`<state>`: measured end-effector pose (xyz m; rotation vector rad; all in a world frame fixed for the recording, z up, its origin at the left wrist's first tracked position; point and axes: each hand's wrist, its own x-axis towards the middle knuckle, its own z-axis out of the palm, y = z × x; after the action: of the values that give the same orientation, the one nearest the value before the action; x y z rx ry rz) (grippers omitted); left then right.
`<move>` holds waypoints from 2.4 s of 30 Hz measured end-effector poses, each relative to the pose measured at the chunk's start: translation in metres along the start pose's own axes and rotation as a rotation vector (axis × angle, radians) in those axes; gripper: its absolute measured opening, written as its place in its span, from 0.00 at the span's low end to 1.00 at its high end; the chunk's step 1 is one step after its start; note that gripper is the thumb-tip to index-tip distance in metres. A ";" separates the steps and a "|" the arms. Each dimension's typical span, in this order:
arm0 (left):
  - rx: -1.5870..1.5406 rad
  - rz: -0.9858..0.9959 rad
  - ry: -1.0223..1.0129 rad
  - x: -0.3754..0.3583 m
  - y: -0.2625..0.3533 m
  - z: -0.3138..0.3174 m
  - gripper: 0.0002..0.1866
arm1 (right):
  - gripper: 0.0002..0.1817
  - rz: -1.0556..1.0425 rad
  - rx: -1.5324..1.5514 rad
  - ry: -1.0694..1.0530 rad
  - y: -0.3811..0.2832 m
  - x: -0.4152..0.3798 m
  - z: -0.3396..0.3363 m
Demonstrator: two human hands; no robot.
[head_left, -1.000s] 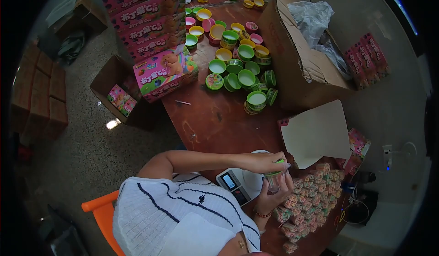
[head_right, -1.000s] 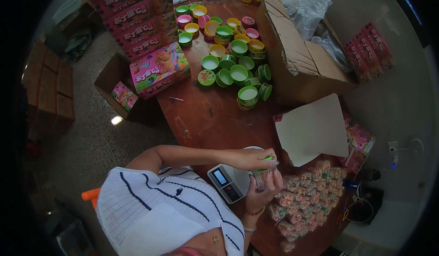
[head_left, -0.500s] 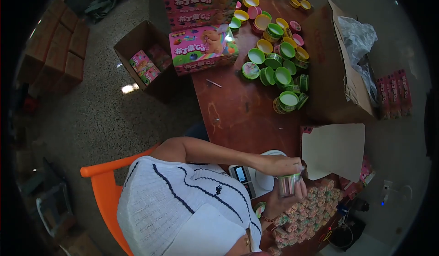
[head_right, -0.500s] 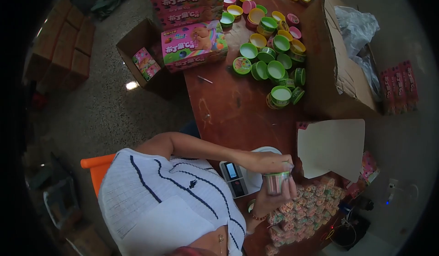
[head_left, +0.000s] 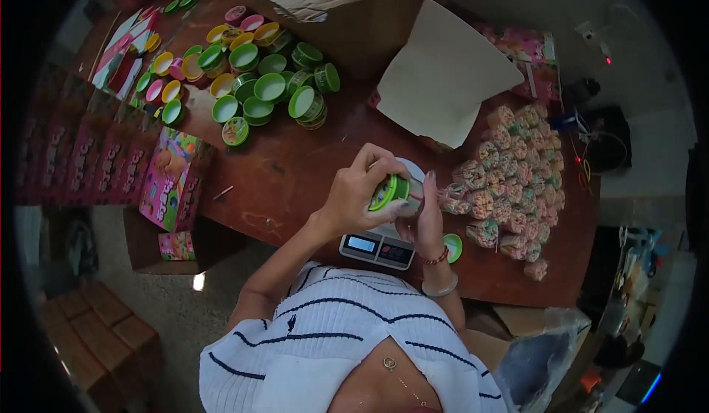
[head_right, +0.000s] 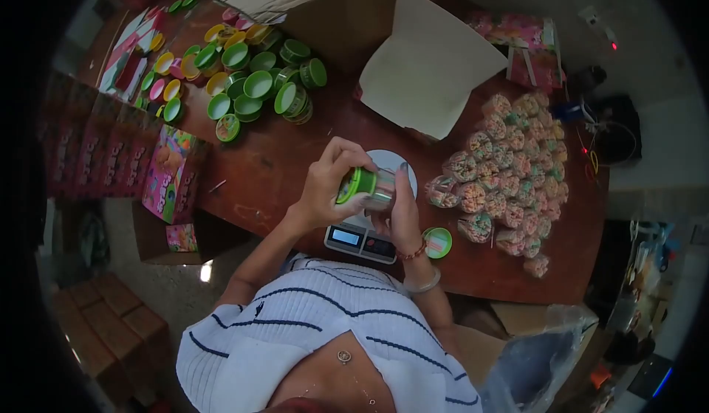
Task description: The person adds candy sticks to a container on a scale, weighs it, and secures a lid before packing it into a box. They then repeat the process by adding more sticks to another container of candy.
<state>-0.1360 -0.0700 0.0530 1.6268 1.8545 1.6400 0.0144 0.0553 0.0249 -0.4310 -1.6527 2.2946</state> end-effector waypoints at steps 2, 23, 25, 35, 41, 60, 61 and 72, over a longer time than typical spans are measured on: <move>0.052 -0.022 -0.091 0.005 0.000 0.005 0.22 | 0.43 -0.012 -0.014 0.324 -0.001 -0.001 0.017; 0.154 0.280 -0.487 0.076 0.021 0.034 0.23 | 0.35 0.376 0.410 -0.161 -0.006 -0.049 -0.065; 0.312 0.120 -0.290 0.109 0.004 0.042 0.24 | 0.35 0.140 -0.036 0.351 -0.040 -0.056 -0.043; 0.347 -0.049 -0.228 0.190 -0.134 0.112 0.33 | 0.35 -0.172 -1.397 1.710 -0.065 -0.201 -0.207; 0.149 -0.139 -0.278 0.156 -0.049 0.070 0.30 | 0.46 0.012 -1.089 1.419 -0.015 -0.269 -0.261; 0.096 -0.318 -0.074 0.046 0.007 -0.056 0.13 | 0.39 -0.353 -0.800 0.480 -0.020 -0.050 -0.011; 0.096 -0.332 -0.068 0.042 0.004 -0.062 0.13 | 0.37 -0.338 -0.789 0.557 -0.024 -0.062 -0.021; 0.130 -0.349 -0.016 0.020 -0.006 -0.074 0.12 | 0.17 -0.124 -0.775 1.195 -0.002 -0.170 -0.098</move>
<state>-0.2002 -0.0962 0.0857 1.2603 2.1297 1.3805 0.2089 0.0745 0.0100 -1.4218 -1.6255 0.7720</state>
